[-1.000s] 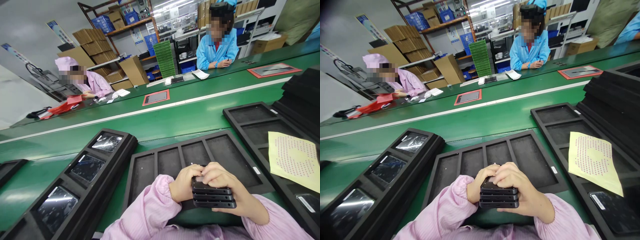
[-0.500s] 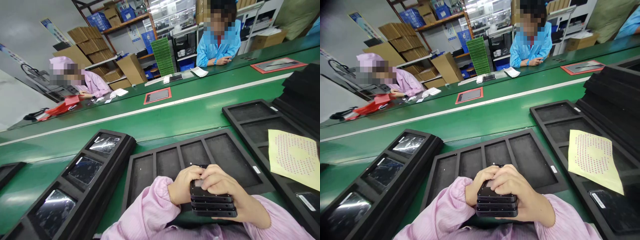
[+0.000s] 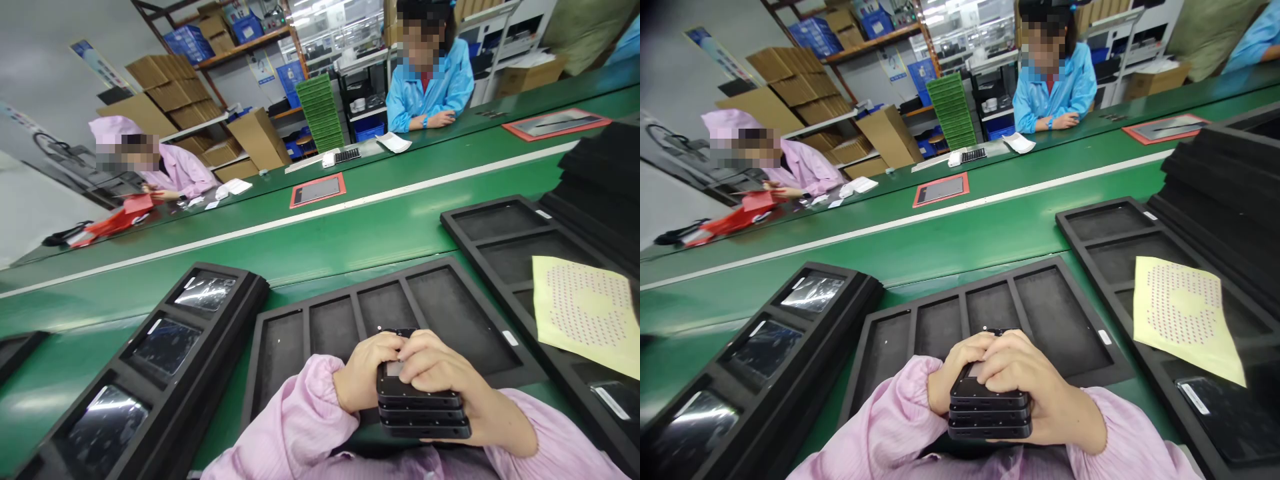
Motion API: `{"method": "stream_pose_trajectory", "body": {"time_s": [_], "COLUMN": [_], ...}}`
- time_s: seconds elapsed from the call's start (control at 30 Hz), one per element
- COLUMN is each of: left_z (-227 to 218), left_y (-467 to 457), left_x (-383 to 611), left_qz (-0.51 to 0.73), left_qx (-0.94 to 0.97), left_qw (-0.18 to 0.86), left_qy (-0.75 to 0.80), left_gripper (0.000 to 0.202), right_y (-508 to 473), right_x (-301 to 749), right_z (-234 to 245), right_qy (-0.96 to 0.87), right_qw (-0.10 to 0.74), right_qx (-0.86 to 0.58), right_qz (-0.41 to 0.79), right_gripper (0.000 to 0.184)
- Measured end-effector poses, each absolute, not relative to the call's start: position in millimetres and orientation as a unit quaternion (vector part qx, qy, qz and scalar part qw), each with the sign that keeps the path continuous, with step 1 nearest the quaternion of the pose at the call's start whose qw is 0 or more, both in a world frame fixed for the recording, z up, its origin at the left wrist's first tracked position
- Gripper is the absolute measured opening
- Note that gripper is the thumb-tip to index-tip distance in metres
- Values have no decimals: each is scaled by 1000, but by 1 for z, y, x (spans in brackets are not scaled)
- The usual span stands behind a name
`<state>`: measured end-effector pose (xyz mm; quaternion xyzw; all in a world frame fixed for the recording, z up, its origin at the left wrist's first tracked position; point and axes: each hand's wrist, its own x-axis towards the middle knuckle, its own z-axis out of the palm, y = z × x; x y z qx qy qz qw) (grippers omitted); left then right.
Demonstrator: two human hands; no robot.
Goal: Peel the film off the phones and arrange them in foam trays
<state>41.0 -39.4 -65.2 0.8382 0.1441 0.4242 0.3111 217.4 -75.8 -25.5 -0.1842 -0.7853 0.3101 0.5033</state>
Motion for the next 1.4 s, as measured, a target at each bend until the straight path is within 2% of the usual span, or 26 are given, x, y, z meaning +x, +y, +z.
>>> {"method": "stream_pose_trajectory", "body": {"time_s": [0.4, 0.7, 0.77, 0.83, 0.87, 0.97, 1.07, 1.17, 1.27, 1.33, 1.4], "left_z": [-80, -61, -49, -33, -25, -6, -4, -12, -26, -37, -50], "left_y": [-40, -36, -31, -25, -21, -9, -2, -4, -9, -8, -3], "left_x": [44, 45, 44, 43, 43, 44, 50, 55, 53, 50, 48], "left_qz": [374, 343, 339, 316, 293, 184, 89, 77, 157, 251, 345], "left_qx": [837, 872, 889, 918, 935, 974, 986, 986, 964, 903, 778], "left_qw": [343, 300, 263, 181, 129, -11, -55, -35, 30, 140, 325], "left_qy": [205, 176, 163, 155, 152, 134, 127, 142, 214, 319, 412], "left_gripper": [30, 25, 17, 13, 15, 17, 20, 20, 21, 42, 66], "right_y": [-72, -78, -79, -76, -72, -48, -15, 14, 31, 33, 30], "right_x": [223, 229, 236, 245, 250, 256, 245, 226, 212, 208, 206], "right_z": [-26, -28, -32, -34, -33, -25, -22, -29, -40, -46, -49], "right_qy": [-781, -755, -742, -713, -696, -651, -595, -580, -582, -583, -582], "right_qw": [504, 506, 490, 486, 486, 473, 432, 396, 358, 342, 339], "right_qx": [-184, -212, -224, -236, -238, -293, -448, -496, -504, -501, -497], "right_qz": [320, 361, 399, 448, 473, 515, 509, 511, 529, 540, 547], "right_gripper": [27, 27, 23, 14, 15, 31, 47, 47, 33, 27, 28]}}
